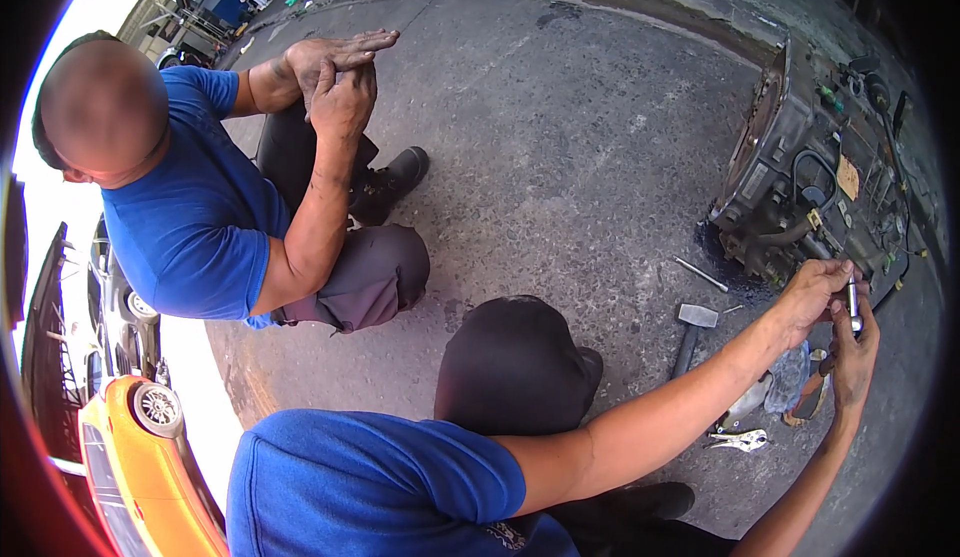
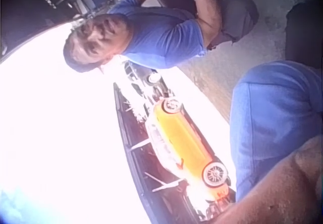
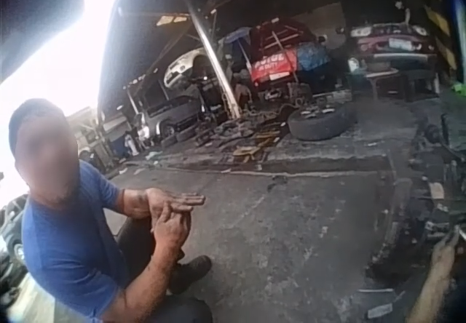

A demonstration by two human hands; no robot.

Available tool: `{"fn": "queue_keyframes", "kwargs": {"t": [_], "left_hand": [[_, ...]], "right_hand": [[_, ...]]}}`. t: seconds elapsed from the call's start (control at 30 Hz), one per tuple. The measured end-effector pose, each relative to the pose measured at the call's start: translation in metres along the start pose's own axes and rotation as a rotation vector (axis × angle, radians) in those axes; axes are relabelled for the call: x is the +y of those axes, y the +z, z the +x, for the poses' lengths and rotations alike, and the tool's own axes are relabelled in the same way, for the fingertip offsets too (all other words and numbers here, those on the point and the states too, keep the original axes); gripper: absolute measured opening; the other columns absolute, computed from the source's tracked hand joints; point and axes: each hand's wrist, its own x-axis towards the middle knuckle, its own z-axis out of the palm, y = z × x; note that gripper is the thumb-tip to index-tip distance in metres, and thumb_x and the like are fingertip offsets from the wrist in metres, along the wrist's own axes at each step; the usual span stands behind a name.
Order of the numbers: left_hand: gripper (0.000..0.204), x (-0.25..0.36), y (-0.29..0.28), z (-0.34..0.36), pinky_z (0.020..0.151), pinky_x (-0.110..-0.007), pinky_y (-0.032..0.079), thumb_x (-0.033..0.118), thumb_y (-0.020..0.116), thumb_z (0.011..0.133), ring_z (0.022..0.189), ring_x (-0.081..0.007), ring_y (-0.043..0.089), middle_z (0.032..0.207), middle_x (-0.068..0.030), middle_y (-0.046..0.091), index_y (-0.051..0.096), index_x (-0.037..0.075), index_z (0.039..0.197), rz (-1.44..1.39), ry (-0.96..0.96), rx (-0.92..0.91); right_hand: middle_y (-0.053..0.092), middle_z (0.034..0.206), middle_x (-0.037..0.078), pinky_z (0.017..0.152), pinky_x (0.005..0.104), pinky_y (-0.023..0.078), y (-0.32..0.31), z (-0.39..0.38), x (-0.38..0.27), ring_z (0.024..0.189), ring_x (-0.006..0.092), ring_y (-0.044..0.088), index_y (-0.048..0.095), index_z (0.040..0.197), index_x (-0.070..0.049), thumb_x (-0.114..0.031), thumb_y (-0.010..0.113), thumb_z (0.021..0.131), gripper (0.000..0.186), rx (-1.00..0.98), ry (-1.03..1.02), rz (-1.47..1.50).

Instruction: Loosening and adjusting components on an engine or transmission assembly using a wrench.

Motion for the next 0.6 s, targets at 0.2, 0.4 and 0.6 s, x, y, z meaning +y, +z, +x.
{"fn": "queue_keyframes", "kwargs": {"t": [0.2, 0.4, 0.6], "left_hand": [[0.029, -0.008, -0.003, 0.004, 0.05, -0.024, 0.044, 0.029, 0.062, 0.086, 0.056, -0.0094, 0.054, 0.069, -0.0039, 0.059, 0.059, 0.001, 0.083, 0.103, -0.023, 0.097], [0.04, -0.007, -0.039, 0.008, 0.057, -0.026, 0.049, 0.046, 0.051, 0.09, 0.059, -0.0074, 0.053, 0.066, 0.0038, 0.053, 0.06, 0.007, 0.084, 0.298, -0.118, -0.033], [0.051, -0.025, -0.098, 0.007, 0.076, -0.037, 0.052, 0.05, 0.05, 0.088, 0.081, -0.0209, 0.061, 0.088, -0.0101, 0.061, 0.058, 0.0, 0.096, 0.139, -0.389, -0.126]], "right_hand": [[0.059, 0.096, 0.005, 0.078, 0.0246, 0.042, 0.003, -0.006, 0.001, 0.087, 0.0096, 0.051, 0.052, 0.114, 0.008, -0.011, 0.054, 0.089, 0.032, 0.045, -0.006, -0.111], [0.058, 0.073, 0.004, 0.057, 0.0259, 0.039, 0.03, -0.006, -0.005, 0.065, 0.0092, 0.049, 0.059, 0.102, 0.005, -0.023, 0.059, 0.082, 0.034, 0.142, 0.005, -0.219], [0.055, 0.066, 0.004, 0.047, 0.027, 0.037, 0.041, -0.016, 0.034, 0.055, 0.0086, 0.048, 0.058, 0.106, 0.007, -0.022, 0.059, 0.08, 0.039, 0.166, 0.147, -0.103]]}}
